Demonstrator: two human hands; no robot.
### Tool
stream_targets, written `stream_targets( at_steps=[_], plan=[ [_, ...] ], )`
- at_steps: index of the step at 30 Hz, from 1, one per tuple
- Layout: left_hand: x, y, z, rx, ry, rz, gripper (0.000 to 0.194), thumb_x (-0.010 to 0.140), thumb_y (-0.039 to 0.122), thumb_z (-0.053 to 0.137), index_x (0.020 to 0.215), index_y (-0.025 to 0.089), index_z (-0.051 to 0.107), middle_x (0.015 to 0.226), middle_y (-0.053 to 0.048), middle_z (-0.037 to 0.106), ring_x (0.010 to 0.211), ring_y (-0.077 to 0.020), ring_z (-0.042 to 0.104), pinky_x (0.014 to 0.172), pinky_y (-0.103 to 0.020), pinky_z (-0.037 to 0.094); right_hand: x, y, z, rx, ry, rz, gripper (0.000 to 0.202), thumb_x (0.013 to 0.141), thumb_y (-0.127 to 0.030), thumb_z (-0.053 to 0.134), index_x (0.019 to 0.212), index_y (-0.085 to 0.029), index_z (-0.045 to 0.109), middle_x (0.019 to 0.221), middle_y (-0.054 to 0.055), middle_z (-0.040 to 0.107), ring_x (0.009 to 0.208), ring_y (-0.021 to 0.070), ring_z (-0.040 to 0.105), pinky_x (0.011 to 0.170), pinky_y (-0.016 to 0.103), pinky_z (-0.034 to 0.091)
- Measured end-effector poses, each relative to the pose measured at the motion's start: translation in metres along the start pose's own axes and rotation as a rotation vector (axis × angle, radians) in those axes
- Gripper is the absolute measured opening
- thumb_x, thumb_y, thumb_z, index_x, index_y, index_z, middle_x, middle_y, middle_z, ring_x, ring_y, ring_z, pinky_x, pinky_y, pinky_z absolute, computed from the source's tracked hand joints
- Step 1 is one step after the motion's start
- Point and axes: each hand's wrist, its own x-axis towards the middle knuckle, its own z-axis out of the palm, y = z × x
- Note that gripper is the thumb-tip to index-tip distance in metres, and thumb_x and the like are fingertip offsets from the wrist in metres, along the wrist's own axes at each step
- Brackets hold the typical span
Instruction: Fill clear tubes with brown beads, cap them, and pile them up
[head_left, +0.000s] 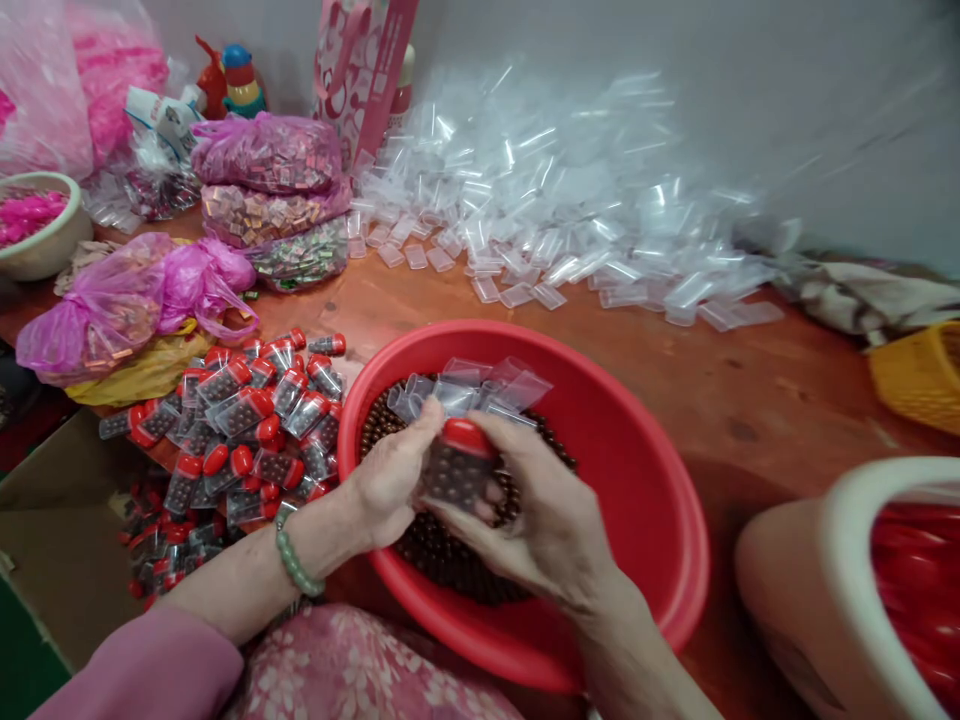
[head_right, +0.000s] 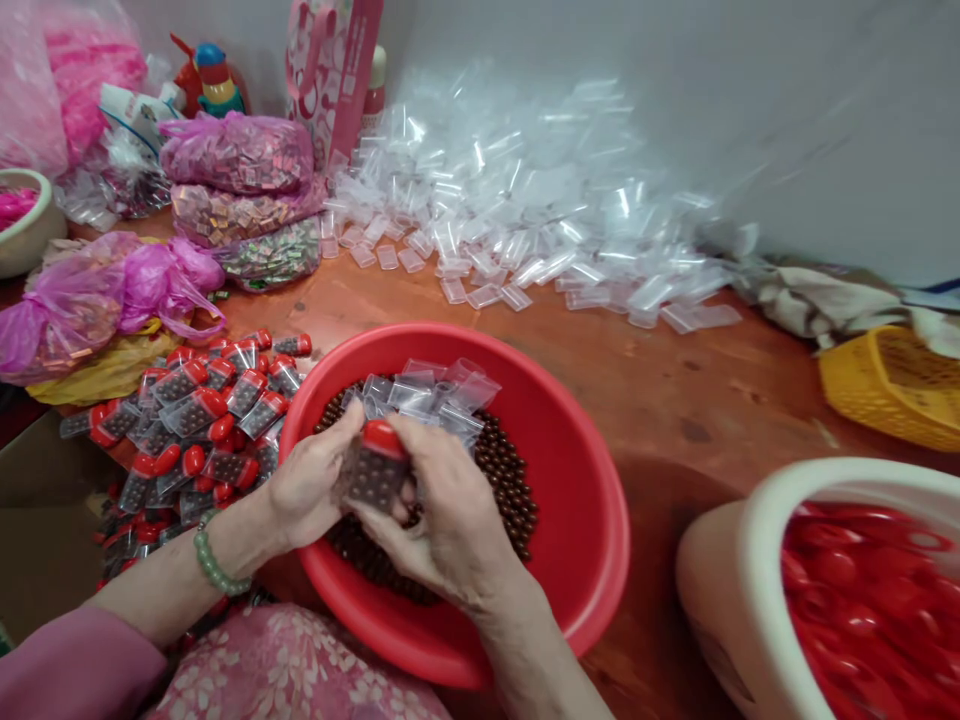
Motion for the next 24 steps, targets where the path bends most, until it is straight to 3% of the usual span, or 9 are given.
stream_targets(
  at_steps=[3,4,8,12,16,20,24],
  plan=[
    [-0.003,0.008,-0.011,-0.005,0.022,0.088,0.074,0.086,0.072,0.028,0.088,0.01,0.067,0.081,-0.01,0.07,0.072,-0.0145,0.064,0.068,-0.024,0.046,0.0,0.002,-0.001,0.006,0.329,0.259,0.072,0.074,-0.039,0.073,0.135,-0.02,0.04,0.12,0.015,0.056,0.103,0.0303,0.061,0.084,0.046,0.052],
    [-0.004,0.01,-0.014,-0.014,0.053,0.13,0.073,0.085,0.074,0.029,0.089,0.011,0.067,0.085,-0.009,0.07,0.075,-0.0143,0.064,0.07,-0.024,0.046,0.0,0.003,-0.001,-0.015,0.367,0.248,0.073,0.074,-0.037,0.074,0.135,-0.022,0.039,0.12,0.015,0.056,0.104,0.0305,0.061,0.085,0.047,0.052],
    [-0.005,0.009,-0.024,-0.02,0.103,0.204,0.07,0.083,0.074,0.036,0.089,0.012,0.066,0.082,-0.006,0.068,0.073,-0.0119,0.062,0.07,-0.023,0.044,0.001,0.002,0.004,-0.048,0.08,-0.034,0.065,0.074,-0.031,0.072,0.132,-0.023,0.042,0.111,0.012,0.062,0.099,0.0277,0.063,0.082,0.042,0.054],
    [-0.005,0.007,-0.025,0.03,0.067,0.172,0.064,0.088,0.068,0.035,0.081,0.011,0.065,0.076,-0.005,0.068,0.067,-0.011,0.06,0.068,-0.022,0.044,0.007,-0.001,0.005,-0.053,0.18,0.042,0.069,0.075,-0.035,0.072,0.134,-0.02,0.039,0.113,0.014,0.061,0.101,0.0282,0.063,0.085,0.043,0.054],
    [-0.005,0.009,-0.022,0.084,-0.032,0.12,0.069,0.089,0.068,0.029,0.085,0.011,0.067,0.075,-0.008,0.069,0.068,-0.0137,0.062,0.063,-0.022,0.043,0.01,-0.001,0.007,-0.005,0.048,-0.031,0.063,0.078,-0.034,0.068,0.132,-0.018,0.04,0.113,0.015,0.062,0.102,0.0271,0.063,0.086,0.04,0.054],
    [-0.007,0.013,-0.015,0.087,-0.143,0.072,0.073,0.093,0.064,0.019,0.096,0.01,0.068,0.08,-0.011,0.071,0.076,-0.0187,0.066,0.073,-0.027,0.047,0.009,0.002,0.009,0.051,-0.007,-0.03,0.063,0.077,-0.033,0.068,0.131,-0.018,0.04,0.117,0.016,0.062,0.106,0.0274,0.062,0.089,0.041,0.053],
    [-0.008,0.018,-0.005,0.069,-0.171,0.042,0.077,0.095,0.059,0.007,0.102,0.011,0.067,0.082,-0.011,0.072,0.077,-0.0199,0.068,0.079,-0.031,0.049,0.009,0.004,0.008,0.101,-0.037,-0.018,0.062,0.079,-0.032,0.067,0.133,-0.019,0.039,0.118,0.015,0.062,0.107,0.0262,0.063,0.089,0.04,0.053]
  ],
)
